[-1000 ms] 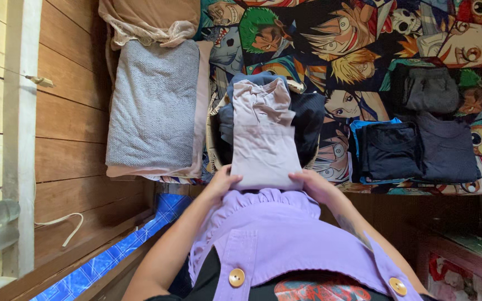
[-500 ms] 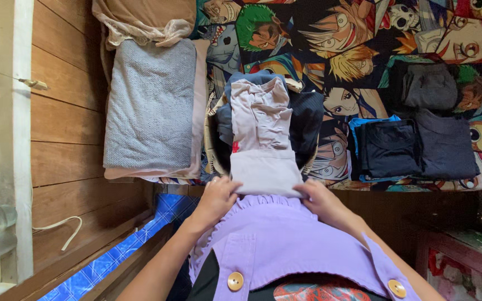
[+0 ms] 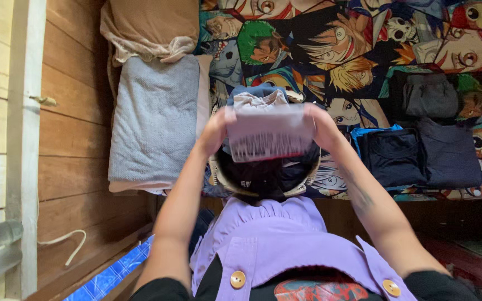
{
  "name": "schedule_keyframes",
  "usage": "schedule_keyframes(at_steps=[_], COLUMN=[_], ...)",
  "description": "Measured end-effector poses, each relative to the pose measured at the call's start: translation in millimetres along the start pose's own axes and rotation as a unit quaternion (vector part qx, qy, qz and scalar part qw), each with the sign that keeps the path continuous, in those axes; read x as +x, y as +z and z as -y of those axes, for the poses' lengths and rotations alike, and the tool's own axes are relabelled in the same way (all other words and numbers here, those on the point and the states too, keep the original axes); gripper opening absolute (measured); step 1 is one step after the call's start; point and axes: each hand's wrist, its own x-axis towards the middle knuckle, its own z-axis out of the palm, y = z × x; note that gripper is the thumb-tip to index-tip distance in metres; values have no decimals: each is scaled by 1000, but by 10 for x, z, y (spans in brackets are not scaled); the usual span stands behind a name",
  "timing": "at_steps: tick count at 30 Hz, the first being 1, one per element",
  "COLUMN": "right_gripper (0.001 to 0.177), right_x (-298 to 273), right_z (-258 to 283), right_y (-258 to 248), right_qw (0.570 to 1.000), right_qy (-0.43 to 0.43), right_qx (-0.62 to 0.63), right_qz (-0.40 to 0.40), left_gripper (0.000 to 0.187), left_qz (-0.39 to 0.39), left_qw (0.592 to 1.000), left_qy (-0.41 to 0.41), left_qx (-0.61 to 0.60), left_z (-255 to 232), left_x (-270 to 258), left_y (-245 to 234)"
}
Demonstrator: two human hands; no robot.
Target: The person folds clothes by hand on a bed, including t-shirts and pants, and places them into a basket or into stacks on the bed.
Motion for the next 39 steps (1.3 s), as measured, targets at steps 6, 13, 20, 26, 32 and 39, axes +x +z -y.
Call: schedule_keyframes(at_steps=[6, 13, 20, 26, 32, 39], right_gripper=[30, 22, 25, 25, 16, 39], right_x=[511, 284, 98, 110, 166, -65], right_z=[-876, -1453, -1720, -1772, -1439, -1179], right_y=[-213, -583, -558, -429, -253, 536], right_qw=[988, 968, 924, 912, 934, 965], right_qy=[111, 73, 56, 106, 228, 250], right_qx=[-11, -138, -245, -244, -112, 73], right_qz=[-108, -194, -288, -311, -252, -45], left_gripper=[34, 37, 47, 44, 23, 37], left_qz=[-182, -356, -355, -401, -148, -91], left_qw=[979, 851, 803, 695, 969, 990], left_qy=[-52, 66, -47, -11, -191, 17], left_qx=[80, 381, 477, 597, -55, 106], left_z=[1302, 1583, 1387, 1666, 992, -799], left_x=[583, 318, 62, 108, 117, 269], left_y=[-483, -71, 191, -151, -51, 741])
